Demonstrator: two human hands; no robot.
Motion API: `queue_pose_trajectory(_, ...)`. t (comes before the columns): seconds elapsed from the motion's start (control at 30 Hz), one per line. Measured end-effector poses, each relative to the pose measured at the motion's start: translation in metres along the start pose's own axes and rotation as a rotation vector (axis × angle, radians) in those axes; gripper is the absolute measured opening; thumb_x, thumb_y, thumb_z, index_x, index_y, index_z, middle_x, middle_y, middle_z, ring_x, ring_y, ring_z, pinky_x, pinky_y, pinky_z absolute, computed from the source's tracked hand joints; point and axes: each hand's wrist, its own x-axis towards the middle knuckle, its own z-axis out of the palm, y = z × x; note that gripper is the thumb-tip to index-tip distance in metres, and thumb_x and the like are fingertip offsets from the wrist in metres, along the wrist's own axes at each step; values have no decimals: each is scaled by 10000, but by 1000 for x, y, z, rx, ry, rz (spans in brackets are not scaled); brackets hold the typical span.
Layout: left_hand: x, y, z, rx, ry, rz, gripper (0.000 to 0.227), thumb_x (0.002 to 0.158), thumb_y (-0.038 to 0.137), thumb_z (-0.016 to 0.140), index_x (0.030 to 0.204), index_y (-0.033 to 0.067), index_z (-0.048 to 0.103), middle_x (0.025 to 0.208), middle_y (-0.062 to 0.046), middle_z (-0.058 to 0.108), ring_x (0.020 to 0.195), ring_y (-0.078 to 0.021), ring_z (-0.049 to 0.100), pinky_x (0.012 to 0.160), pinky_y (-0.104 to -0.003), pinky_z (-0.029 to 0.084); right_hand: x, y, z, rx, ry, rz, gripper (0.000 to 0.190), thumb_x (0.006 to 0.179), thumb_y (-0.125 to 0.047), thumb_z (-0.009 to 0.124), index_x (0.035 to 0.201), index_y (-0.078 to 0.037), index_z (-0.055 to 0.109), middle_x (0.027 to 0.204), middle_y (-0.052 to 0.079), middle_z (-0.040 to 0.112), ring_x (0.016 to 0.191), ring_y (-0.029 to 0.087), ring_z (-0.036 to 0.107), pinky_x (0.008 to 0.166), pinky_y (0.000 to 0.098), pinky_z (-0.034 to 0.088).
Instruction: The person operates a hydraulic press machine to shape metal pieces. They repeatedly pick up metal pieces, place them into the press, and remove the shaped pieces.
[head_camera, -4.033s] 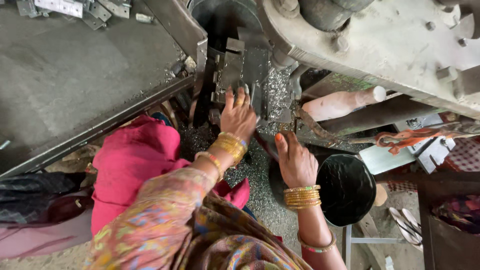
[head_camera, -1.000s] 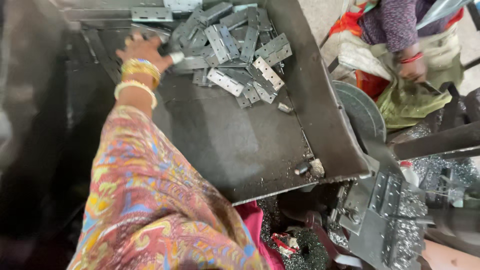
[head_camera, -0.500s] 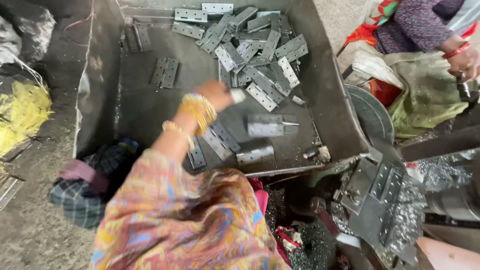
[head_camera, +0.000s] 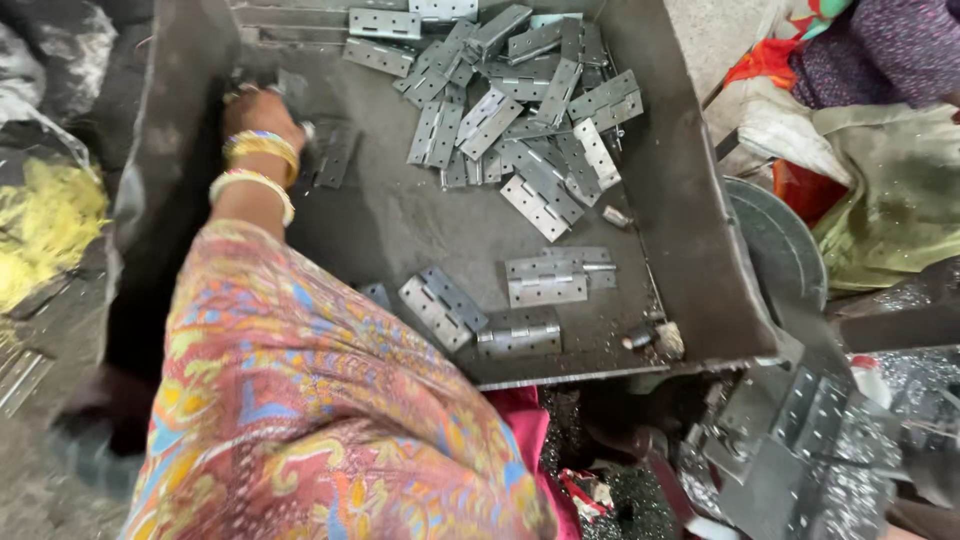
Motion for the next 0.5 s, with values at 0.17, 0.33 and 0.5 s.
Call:
queue_pose_trajectory(0.17,-115,52,-10,172,64,349,471,841,178,691,1269,-19,674,1222,-234,661,1114,-386,650,977,-433,548,-18,6,-49,7,13,-29,341,1071,-330,665,1119,-2,744,890,201,734,806,307,724,795,403,558)
queue_pose_trajectory(0.33,-248,141,-24,-126,-62,607,425,755,90,654,1156,182,760,1323,-153,603,1164,-398,594,958,-477,528,-37,-14,-119,-112,26,11,341,1069,-330,669,1106,-1,751,860,202,739,777,303,738,766,398,568)
queue_pose_trajectory(0.5,-312,205,-35,-114,-152,758,273,782,142,672,1031,144,782,1207,-136,673,1132,-356,639,956,-468,543,-52,-18,-140,-316,-48,130,289,1049,-283,683,1107,-14,772,778,197,741,715,285,753,744,393,579)
